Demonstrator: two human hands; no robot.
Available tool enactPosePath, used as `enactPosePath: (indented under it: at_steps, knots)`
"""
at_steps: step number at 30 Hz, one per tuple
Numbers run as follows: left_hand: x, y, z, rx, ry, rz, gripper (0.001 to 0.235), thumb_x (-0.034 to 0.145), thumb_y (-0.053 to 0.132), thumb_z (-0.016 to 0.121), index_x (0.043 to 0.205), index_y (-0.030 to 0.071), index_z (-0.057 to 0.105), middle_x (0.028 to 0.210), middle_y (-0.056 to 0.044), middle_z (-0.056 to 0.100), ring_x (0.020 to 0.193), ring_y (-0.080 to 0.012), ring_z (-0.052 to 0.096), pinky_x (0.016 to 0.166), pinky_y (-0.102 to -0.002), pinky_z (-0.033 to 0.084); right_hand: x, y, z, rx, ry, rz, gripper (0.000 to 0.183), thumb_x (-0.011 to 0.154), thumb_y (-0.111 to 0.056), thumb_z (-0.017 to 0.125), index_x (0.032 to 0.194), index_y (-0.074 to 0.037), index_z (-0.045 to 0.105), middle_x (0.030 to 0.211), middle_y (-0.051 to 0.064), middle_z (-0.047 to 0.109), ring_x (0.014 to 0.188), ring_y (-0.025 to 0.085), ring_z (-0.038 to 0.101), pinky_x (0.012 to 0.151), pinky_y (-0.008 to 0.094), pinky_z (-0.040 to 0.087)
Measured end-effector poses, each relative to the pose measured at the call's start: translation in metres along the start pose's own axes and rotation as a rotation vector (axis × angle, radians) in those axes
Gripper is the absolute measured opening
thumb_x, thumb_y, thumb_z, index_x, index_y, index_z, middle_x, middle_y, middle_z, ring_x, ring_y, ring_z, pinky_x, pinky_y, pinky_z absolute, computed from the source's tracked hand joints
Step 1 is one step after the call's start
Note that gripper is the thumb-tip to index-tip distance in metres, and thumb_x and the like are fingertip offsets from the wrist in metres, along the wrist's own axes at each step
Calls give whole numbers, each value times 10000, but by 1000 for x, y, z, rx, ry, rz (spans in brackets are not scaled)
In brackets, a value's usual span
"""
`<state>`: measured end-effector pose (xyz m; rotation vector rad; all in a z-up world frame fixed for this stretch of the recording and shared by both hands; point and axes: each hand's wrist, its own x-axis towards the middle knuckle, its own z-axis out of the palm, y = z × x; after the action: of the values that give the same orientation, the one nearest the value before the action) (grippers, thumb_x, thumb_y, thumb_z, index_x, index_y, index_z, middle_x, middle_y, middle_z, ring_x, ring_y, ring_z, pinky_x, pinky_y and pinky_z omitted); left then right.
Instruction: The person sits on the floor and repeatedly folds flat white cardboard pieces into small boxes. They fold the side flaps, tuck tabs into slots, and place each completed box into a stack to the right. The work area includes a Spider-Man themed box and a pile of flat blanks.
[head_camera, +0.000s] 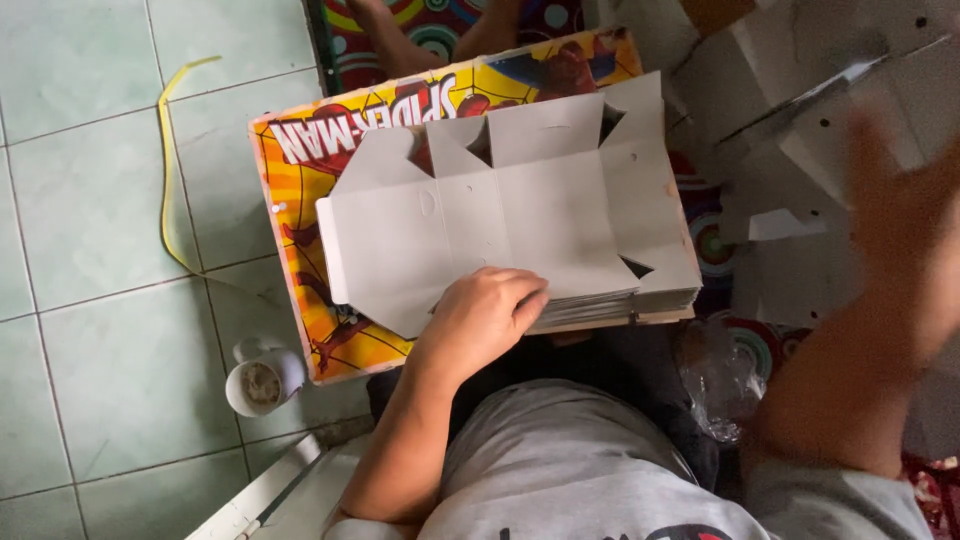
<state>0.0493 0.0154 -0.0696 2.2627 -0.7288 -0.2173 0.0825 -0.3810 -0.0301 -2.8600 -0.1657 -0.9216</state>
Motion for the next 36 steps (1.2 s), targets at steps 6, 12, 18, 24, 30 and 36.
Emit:
enactPosePath:
  at_steps: [6, 12, 18, 24, 30, 36]
  knots:
    - [10, -14, -14, -182, -165, -139, 356, 1025, 322, 548, 1155, 68, 761, 1155, -99, 775, 1004, -244, 746, 894, -360, 550, -10, -68, -4, 546, -562, -98, 554, 838, -114, 830, 1346, -27, 627, 1327, 167, 671, 1225, 332, 627, 1061, 438, 439]
    - [20, -13, -22, -216, -222, -276, 320, 1023, 261, 530, 1211, 96, 730, 1080, -69, 791, 961, -205, 740, 840, -332, 521, -29, -63, 14, 626, -864, 50, 482, 907, -236, 709, 1369, -131, 615, 1279, 80, 683, 1123, 251, 671, 876, 384, 502]
    - [26, -17, -10, -7, -50, -213, 145, 1030, 207, 531, 1048, 97, 623, 731, -122, 685, 658, -387, 638, 602, -474, 440, -44, -47, 14, 753, -803, -134, 539, 828, -295, 755, 1333, -141, 643, 1433, 89, 619, 1351, 290, 549, 1082, 430, 452]
    - [35, -18, -15, -24, 2, -291, 171, 1032, 250, 503, 1102, 115, 580, 817, -115, 733, 737, -400, 675, 627, -483, 476, -45, -45, 15, 927, -649, -106, 324, 981, 64, 519, 1213, -86, 689, 1326, 130, 651, 1272, 299, 609, 1088, 420, 478]
    - [33, -13, -9, 12, 4, -317, 204, 1034, 272, 497, 1156, 130, 579, 859, -99, 763, 747, -386, 697, 625, -480, 497, -42, -73, 25, 763, -405, -3, 44, 981, 26, 731, 999, -10, 715, 978, 106, 684, 906, 229, 626, 792, 336, 490]
    - [31, 11, -17, 4, 10, -260, 166, 1047, 209, 511, 1160, 130, 604, 763, -164, 707, 696, -408, 690, 610, -510, 530, -38, -100, 30, 562, -222, -130, 92, 978, -21, 798, 1008, -57, 719, 900, 80, 653, 787, 264, 559, 740, 385, 472]
